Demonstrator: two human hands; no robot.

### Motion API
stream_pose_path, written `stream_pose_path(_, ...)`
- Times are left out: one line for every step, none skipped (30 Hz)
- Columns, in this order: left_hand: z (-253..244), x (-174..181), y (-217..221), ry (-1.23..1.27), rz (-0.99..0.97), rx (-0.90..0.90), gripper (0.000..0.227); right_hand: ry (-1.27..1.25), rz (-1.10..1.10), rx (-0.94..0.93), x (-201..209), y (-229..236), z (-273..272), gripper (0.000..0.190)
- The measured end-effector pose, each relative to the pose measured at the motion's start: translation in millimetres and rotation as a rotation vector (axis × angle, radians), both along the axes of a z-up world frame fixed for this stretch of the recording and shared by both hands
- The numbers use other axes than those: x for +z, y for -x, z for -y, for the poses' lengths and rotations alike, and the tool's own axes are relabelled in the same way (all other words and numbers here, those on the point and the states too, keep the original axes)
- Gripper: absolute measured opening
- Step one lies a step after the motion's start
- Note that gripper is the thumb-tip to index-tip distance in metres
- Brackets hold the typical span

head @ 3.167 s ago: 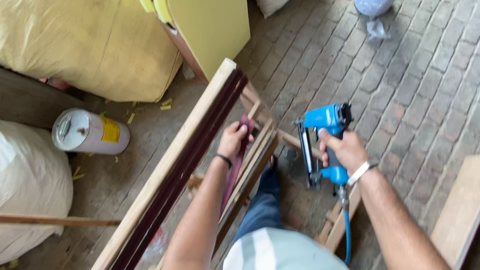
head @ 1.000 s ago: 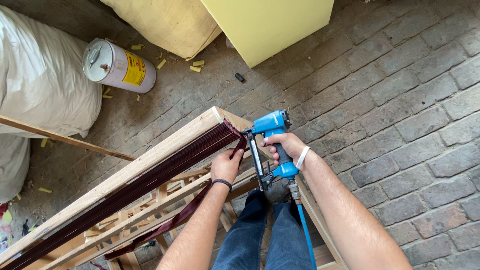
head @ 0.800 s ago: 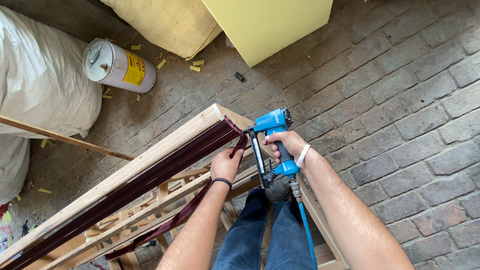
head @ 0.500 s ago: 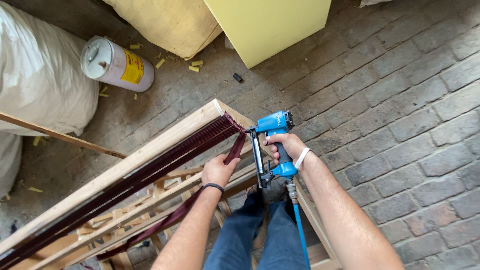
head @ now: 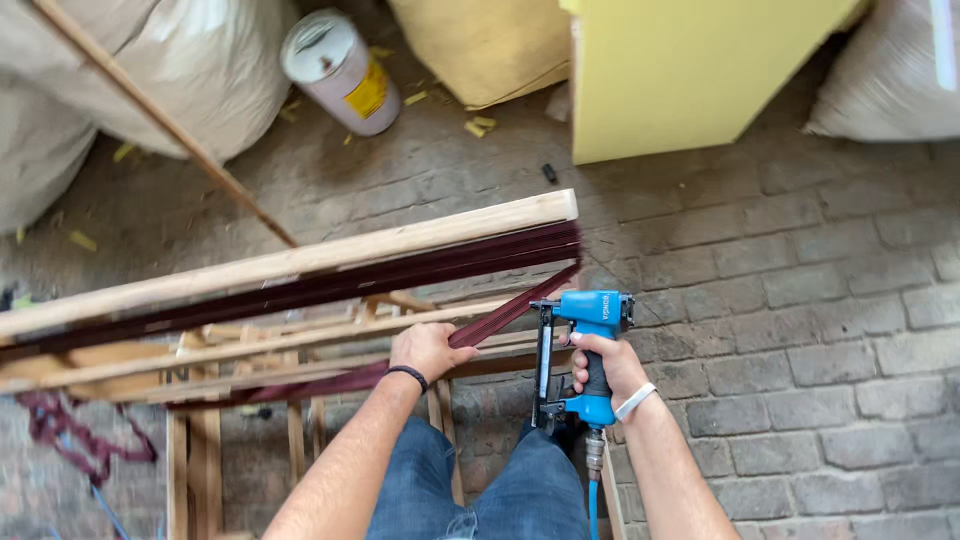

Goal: The person attaches maroon webbing strips to a wooden furniture frame using a pneumatic nail gun. They repeatedly position the webbing, staple it in place, and trim excess with scissors.

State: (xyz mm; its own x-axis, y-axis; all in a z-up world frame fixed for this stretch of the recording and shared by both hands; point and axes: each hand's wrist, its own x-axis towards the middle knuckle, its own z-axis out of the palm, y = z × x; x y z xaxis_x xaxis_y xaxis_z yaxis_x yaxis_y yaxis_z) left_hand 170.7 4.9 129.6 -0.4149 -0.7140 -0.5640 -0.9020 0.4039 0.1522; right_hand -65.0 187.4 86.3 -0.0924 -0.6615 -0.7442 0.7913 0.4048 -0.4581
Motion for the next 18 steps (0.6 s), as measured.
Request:
stream_pose_path(0.7,3.3,-17.6,0.015,0.013,-0.018,0.047,-0.016,-0.033,0.031,9.2,-11.5,5.9,0.025)
stream_pose_path(0.9,6.5,-36.9,0.029,0.027,-0.035,0.049,-0.031,-0.067,0.061,17.9,-27.9,12.0,0.025)
stream_pose_path(9.9,8.1,-49.9,0.059,0.034,-0.051,0.051,-0.03,-0.11,0.091,24.5,-35.3,29.1,0.025)
stream_pose_path(18.0,8.6,-61.7,0.06,0.002,-0.02,0.048,-0.016,-0.141,0.135,30.7,-38.6,47.4,0.025)
stream_pose_path(16.6,10.8,-85.6,0.047,-0.014,0.01,0.045,-0.015,-0.155,0.18,36.1,-56.6,55.7,0.025)
stream_pose_path(16.2,12.1,-109.0,0.035,-0.031,0.041,0.043,-0.013,-0.169,0.225,40.0,-75.1,65.5,0.026)
stream_pose_path(11.6,11.6,-131.7,0.048,-0.036,0.027,0.046,-0.008,-0.169,0.249,42.3,-95.8,66.3,0.026)
stream_pose_path(11.0,11.1,-154.1,0.061,-0.041,0.013,0.049,-0.004,-0.168,0.273,43.9,-116.1,70.1,0.026)
stream_pose_path(22.4,10.0,-170.5,0.089,-0.06,-0.011,0.054,0.013,-0.183,0.287,46.1,-129.7,85.7,0.026)
stream_pose_path(29.7,10.4,-192.7,0.08,-0.06,-0.022,0.055,-0.014,-0.225,0.317,48.6,-148.8,96.4,0.026)
stream_pose_path(41.0,12.0,-216.3,0.076,-0.061,-0.039,0.056,-0.037,-0.27,0.339,52.1,-169.4,108.4,0.025)
stream_pose_path(52.9,13.3,-241.5,0.073,-0.063,-0.057,0.058,-0.059,-0.315,0.361,55.4,-191.7,122.0,0.025)
stream_pose_path(59.2,13.7,-272.9,0.078,-0.112,-0.045,0.056,-0.052,-0.339,0.362,57.1,-219.0,128.2,0.024)
stream_pose_path(69.7,12.9,-302.2,0.085,-0.162,-0.032,0.054,-0.044,-0.362,0.363,60.0,-241.0,136.9,0.024)
stream_pose_path(78.5,13.5,-340.5,0.091,-0.196,-0.019,0.052,-0.034,-0.371,0.366,60.6,-271.2,146.3,0.024)
stream_pose_path(85.5,13.1,-377.3,0.132,-0.185,-0.029,0.052,-0.054,-0.391,0.392,62.3,-299.7,155.3,0.024)
stream_pose_path(95.3,13.1,-413.9,0.176,-0.174,-0.042,0.053,-0.069,-0.412,0.414,65.5,-327.8,165.7,0.025)
stream_pose_path(103.0,13.9,-454.1,0.221,-0.161,-0.056,0.054,-0.039,-0.443,0.451,69.0,-357.6,173.7,0.024)
